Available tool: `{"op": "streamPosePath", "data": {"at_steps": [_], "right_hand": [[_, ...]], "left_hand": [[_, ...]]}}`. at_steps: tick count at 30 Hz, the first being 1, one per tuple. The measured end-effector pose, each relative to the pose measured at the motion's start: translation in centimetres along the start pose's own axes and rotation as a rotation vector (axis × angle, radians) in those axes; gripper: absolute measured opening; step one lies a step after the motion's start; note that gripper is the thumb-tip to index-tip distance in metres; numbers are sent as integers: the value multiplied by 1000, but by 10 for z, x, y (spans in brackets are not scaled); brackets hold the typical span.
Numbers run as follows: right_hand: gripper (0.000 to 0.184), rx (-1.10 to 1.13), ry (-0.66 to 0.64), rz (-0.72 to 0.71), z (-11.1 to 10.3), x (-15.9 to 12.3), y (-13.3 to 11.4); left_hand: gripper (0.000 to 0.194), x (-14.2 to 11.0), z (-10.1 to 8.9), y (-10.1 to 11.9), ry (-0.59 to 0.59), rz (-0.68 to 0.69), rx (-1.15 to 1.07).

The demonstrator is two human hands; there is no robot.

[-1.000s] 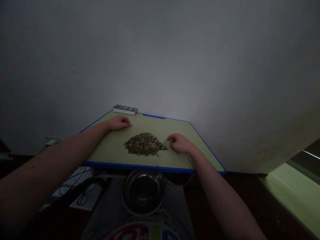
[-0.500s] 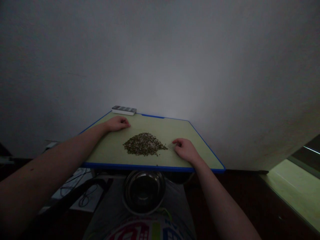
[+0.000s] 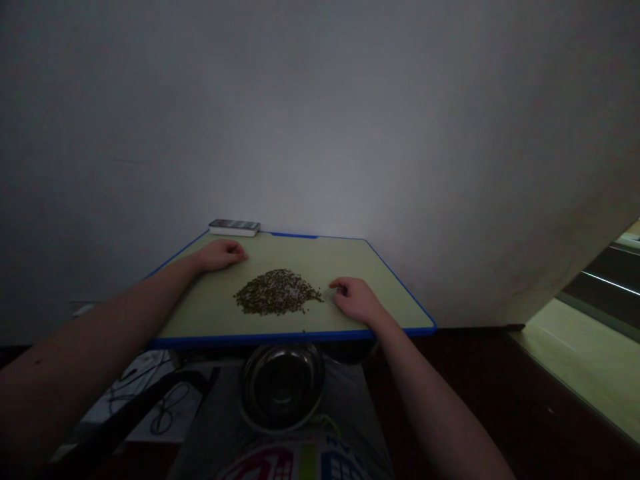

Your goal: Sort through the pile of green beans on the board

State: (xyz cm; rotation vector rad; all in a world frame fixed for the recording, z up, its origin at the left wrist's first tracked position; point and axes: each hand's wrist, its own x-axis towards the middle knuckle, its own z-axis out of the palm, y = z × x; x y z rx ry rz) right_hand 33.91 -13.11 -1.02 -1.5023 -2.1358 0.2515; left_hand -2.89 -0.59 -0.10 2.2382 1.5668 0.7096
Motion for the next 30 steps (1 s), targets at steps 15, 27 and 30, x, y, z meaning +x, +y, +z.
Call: {"op": "streamPosePath", "data": {"at_steps": [15, 27, 30], "right_hand": [[36, 15, -3, -26, 0, -2, -3], [36, 2, -61, -108, 4, 2, -12], [37, 6, -84, -129, 5, 1, -18]], "left_hand": [[36, -1, -1, 1, -2, -4, 29], [35, -2, -2, 3, -10, -7, 38], [34, -2, -1, 2, -4, -4, 42]]}}
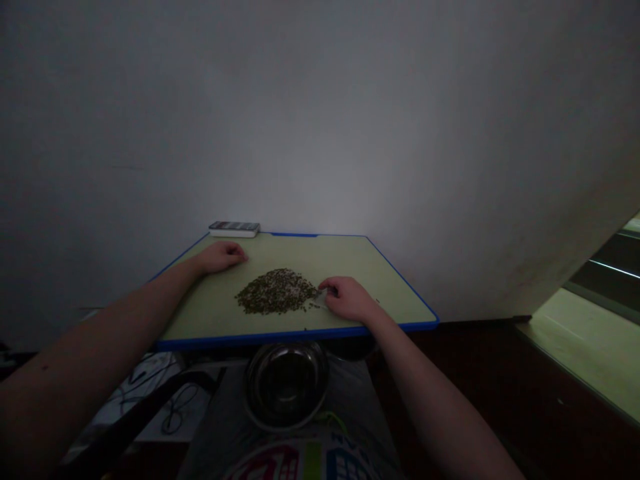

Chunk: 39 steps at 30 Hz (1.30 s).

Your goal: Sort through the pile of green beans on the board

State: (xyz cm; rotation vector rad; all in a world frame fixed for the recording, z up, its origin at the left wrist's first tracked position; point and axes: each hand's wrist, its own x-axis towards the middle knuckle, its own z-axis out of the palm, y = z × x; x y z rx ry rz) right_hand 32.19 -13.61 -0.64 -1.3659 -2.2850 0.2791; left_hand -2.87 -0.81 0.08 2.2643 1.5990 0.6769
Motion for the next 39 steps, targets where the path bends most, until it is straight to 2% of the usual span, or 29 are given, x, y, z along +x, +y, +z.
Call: {"op": "streamPosePath", "data": {"at_steps": [19, 39], "right_hand": [[38, 3, -83, -56, 3, -2, -18], [32, 24, -123, -54, 2, -21, -57]], "left_hand": [[34, 1, 2, -3, 6, 9, -26], [36, 3, 3, -5, 6, 3, -63]]}}
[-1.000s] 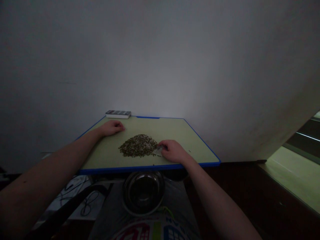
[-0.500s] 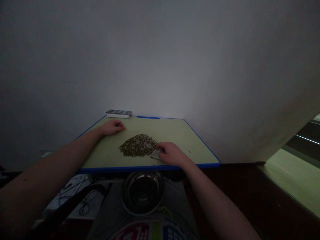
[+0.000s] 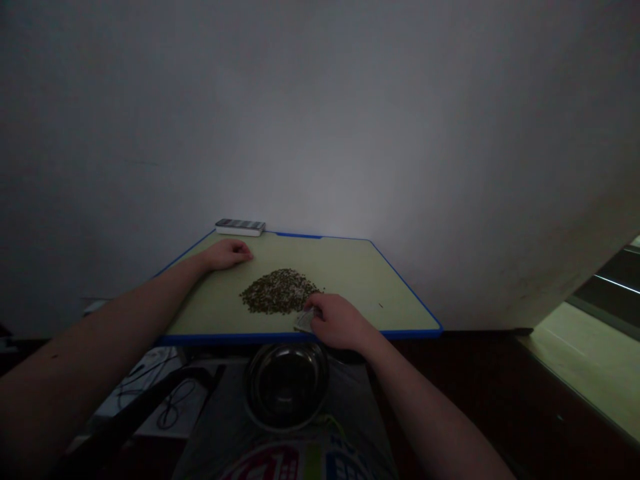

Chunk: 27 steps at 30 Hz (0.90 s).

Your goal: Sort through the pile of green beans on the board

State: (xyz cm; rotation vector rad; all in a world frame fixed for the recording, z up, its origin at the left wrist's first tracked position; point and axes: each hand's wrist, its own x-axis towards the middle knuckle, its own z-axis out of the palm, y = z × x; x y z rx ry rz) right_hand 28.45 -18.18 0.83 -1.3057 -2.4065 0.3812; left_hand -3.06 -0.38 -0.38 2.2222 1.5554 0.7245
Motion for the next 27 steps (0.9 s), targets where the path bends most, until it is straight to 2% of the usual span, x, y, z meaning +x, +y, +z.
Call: {"op": "streamPosePath", "data": {"at_steps": [10, 15, 21, 27], "right_hand": [[34, 37, 1, -39, 4, -4, -10], [36, 51, 19, -27, 4, -6, -3], [35, -5, 92, 72, -1, -2, 11], [36, -37, 78, 60, 3, 9, 7]], "left_hand": [[34, -3, -1, 5, 3, -21, 1], [35, -3, -2, 5, -4, -9, 21], [34, -2, -1, 4, 1, -9, 10], [34, 0, 0, 1, -5, -8, -8]]}}
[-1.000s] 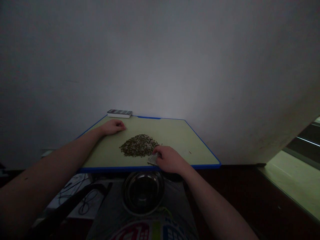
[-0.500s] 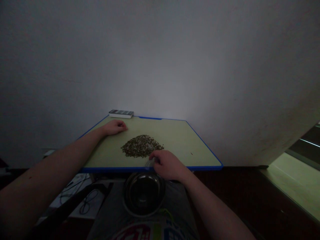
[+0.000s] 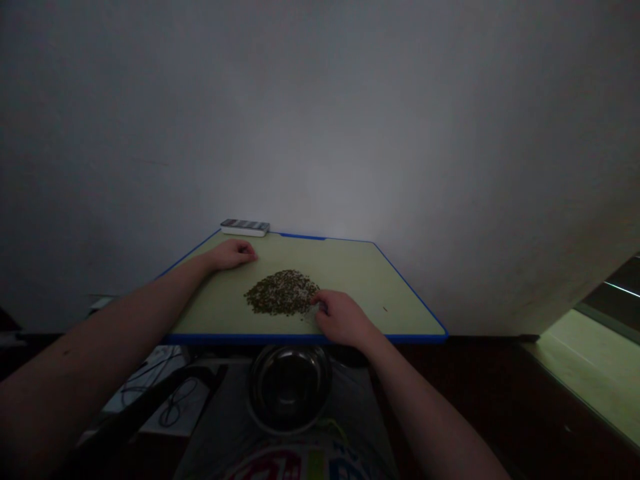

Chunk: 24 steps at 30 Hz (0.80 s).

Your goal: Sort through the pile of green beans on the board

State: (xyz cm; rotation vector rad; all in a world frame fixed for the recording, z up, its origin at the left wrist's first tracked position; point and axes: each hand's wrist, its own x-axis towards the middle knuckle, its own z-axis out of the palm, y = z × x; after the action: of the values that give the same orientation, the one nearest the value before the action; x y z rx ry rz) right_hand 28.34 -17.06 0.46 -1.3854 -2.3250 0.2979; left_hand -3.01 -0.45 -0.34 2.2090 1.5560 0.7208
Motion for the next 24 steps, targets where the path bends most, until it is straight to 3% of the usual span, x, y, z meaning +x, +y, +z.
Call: {"op": "streamPosePath", "data": {"at_steps": [24], "right_hand": [[34, 1, -11, -95, 10, 15, -12]], "left_hand": [[35, -3, -2, 4, 14, 1, 20]]}}
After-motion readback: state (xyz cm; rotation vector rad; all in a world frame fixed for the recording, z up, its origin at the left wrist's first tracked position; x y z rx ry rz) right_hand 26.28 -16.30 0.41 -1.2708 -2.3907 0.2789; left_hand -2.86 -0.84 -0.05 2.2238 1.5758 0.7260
